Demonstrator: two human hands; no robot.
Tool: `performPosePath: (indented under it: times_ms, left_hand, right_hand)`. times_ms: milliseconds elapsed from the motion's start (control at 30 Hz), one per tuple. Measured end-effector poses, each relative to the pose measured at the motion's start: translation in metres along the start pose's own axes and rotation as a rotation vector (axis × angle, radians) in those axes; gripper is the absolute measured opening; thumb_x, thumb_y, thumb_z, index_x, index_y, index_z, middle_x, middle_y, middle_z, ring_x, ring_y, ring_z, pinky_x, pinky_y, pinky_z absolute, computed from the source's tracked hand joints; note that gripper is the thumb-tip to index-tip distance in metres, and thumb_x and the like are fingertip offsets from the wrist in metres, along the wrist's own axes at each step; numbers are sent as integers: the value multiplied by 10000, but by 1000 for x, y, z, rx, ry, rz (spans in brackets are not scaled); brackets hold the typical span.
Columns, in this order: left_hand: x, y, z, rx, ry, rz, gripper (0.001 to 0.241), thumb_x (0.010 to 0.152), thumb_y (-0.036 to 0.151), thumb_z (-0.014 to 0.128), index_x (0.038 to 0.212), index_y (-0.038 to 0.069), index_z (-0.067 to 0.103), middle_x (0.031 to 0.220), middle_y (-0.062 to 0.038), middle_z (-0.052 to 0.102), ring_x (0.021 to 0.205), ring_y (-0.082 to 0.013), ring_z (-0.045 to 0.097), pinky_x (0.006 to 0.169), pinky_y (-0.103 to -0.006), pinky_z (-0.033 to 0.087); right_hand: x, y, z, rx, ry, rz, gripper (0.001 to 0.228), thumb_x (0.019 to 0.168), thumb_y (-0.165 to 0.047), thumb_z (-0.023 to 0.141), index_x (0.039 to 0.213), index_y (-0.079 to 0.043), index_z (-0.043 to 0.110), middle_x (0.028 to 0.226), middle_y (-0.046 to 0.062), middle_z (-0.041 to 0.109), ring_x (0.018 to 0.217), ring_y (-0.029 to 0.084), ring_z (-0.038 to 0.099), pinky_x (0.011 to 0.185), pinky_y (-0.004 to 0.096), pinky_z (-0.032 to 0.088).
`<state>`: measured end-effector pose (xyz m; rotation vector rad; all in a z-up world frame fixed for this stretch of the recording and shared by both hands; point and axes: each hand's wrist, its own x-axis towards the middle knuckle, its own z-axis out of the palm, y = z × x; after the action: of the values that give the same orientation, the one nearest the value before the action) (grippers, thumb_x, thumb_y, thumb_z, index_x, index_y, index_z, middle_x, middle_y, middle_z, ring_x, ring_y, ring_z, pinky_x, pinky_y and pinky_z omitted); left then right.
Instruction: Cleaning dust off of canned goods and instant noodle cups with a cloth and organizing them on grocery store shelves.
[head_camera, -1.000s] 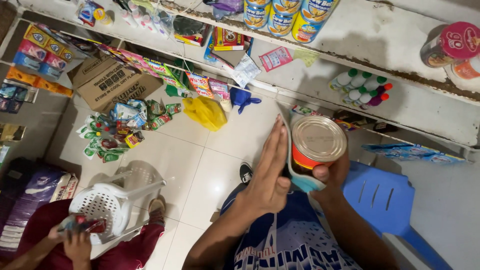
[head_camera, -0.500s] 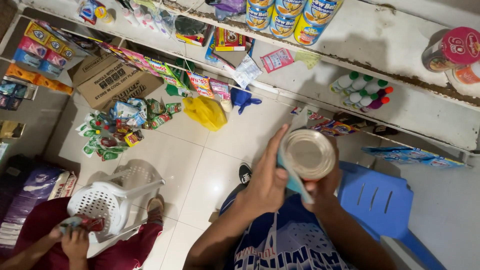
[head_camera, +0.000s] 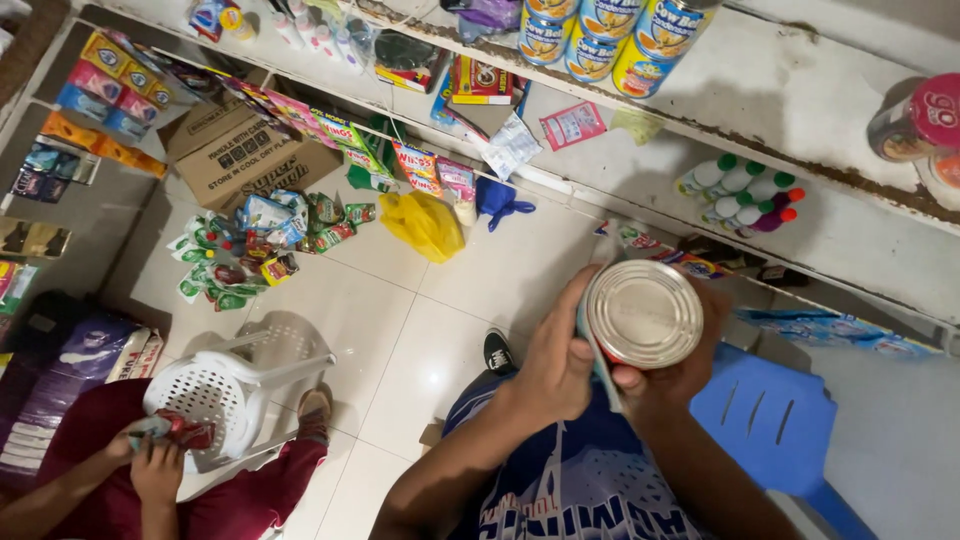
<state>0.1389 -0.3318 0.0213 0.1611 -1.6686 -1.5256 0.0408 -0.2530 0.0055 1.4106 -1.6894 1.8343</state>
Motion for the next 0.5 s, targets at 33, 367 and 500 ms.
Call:
performPosePath:
  times_ms: [33, 367, 500]
  left_hand:
    - [0, 2, -1, 1, 1, 3, 857, 1071, 616, 231, 1484, -119, 386, 1341, -338, 534, 1250, -505, 544, 1053, -633, 434]
    - [8, 18, 3, -98, 130, -133, 858, 1037, 640, 152, 1442, -25, 513, 1203, -266, 664, 1134, -392, 652, 982, -542, 514]
    - [5, 3, 12, -72, 83, -93, 813, 1058, 633, 282, 1415, -57, 521, 1261, -325, 629, 1182, -445, 615, 1012, -597, 488]
  right_hand:
    - [-2, -7, 1, 1, 0, -3, 975, 840, -631, 692, 1377, 143, 441, 1260, 241, 458, 1143, 339, 516, 1066, 486, 410]
    - [-13, 4, 7, 8, -12, 18, 952, 806, -649, 710, 1298, 151, 552, 1139, 207, 511, 1014, 289, 566, 962, 440, 466]
    - [-2, 2, 8, 0, 87, -23, 978, 792, -562, 755, 1336, 206, 489, 1184, 280, 481, 1052, 361, 564, 975, 497, 479]
